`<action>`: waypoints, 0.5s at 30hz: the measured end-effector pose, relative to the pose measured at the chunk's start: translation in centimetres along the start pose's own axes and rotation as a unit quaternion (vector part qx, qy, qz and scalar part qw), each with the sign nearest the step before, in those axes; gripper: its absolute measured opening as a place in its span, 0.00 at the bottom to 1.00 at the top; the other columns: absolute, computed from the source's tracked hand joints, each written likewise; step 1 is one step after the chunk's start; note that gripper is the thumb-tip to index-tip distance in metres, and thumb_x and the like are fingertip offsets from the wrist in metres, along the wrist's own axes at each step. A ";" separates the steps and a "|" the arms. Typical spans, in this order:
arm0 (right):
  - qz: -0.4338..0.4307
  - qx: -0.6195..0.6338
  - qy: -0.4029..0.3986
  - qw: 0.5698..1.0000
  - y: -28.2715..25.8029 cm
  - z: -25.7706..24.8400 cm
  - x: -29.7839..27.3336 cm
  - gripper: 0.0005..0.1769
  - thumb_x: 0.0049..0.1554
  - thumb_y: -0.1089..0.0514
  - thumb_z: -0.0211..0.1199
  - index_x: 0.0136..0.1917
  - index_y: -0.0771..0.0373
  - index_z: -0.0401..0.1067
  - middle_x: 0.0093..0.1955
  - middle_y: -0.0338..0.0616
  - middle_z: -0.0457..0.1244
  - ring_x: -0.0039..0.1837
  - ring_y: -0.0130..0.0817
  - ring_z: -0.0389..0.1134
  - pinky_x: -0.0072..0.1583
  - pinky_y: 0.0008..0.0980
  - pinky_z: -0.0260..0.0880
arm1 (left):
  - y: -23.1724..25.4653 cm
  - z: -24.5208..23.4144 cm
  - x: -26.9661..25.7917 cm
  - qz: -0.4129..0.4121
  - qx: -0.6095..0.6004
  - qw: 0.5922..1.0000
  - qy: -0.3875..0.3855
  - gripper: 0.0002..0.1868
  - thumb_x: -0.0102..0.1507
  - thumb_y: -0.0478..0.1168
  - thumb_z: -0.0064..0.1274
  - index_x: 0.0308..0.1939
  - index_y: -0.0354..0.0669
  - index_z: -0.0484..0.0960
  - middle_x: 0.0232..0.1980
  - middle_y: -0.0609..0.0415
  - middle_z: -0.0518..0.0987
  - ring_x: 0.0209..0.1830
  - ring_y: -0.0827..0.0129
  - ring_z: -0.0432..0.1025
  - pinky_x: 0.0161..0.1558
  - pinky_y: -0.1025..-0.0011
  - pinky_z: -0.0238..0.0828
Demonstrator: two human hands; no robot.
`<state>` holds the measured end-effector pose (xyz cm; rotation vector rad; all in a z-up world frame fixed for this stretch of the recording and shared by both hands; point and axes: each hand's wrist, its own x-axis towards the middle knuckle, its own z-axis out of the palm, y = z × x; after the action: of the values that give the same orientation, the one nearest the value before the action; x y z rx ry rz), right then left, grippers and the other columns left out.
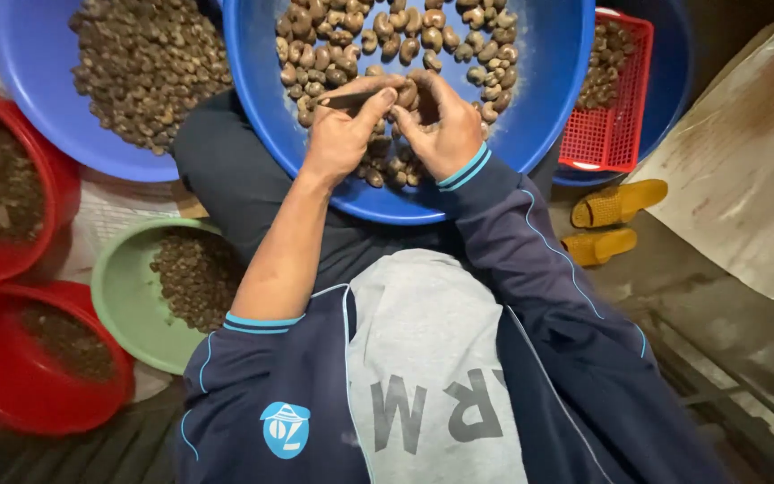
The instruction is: Manually peeling the skin off cashew nuts using a small hand tool while sitting on the floor.
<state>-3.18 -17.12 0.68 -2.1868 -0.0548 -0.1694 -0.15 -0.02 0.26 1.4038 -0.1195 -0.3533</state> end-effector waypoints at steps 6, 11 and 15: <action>0.144 0.312 -0.039 0.938 3.9 -0.5 -0.7 0.22 0.61 0.67 0.58 0.68 0.70 0.64 0.49 0.47 0.67 0.44 0.31 0.68 0.47 0.24 0.70 | -0.7 0.1 -0.1 -0.039 -0.115 0.992 0.030 0.13 0.71 0.35 0.52 0.57 0.31 0.80 0.53 0.49 0.83 0.50 0.67 0.81 0.54 0.74 0.80; 0.071 0.286 0.080 0.952 6.2 -8.6 -1.7 0.25 0.63 0.72 0.52 0.72 0.64 0.60 0.53 0.56 0.65 0.46 0.37 0.64 0.45 0.32 0.74 | 0.2 0.1 -0.3 -0.067 -0.071 0.992 0.079 0.14 0.70 0.39 0.53 0.56 0.36 0.82 0.48 0.51 0.85 0.46 0.70 0.82 0.49 0.77 0.78; 0.080 0.204 0.181 0.959 12.9 -14.3 -4.2 0.25 0.67 0.74 0.59 0.74 0.63 0.63 0.55 0.49 0.63 0.48 0.35 0.68 0.40 0.28 0.71 | 0.1 -0.6 -0.1 -0.032 -0.069 0.990 0.115 0.14 0.70 0.39 0.55 0.58 0.36 0.81 0.48 0.49 0.85 0.44 0.69 0.83 0.46 0.78 0.80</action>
<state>-7.47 -36.14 -2.11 -1.7102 0.2722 -0.4253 -0.08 0.55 0.28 1.3026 0.1379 -0.2456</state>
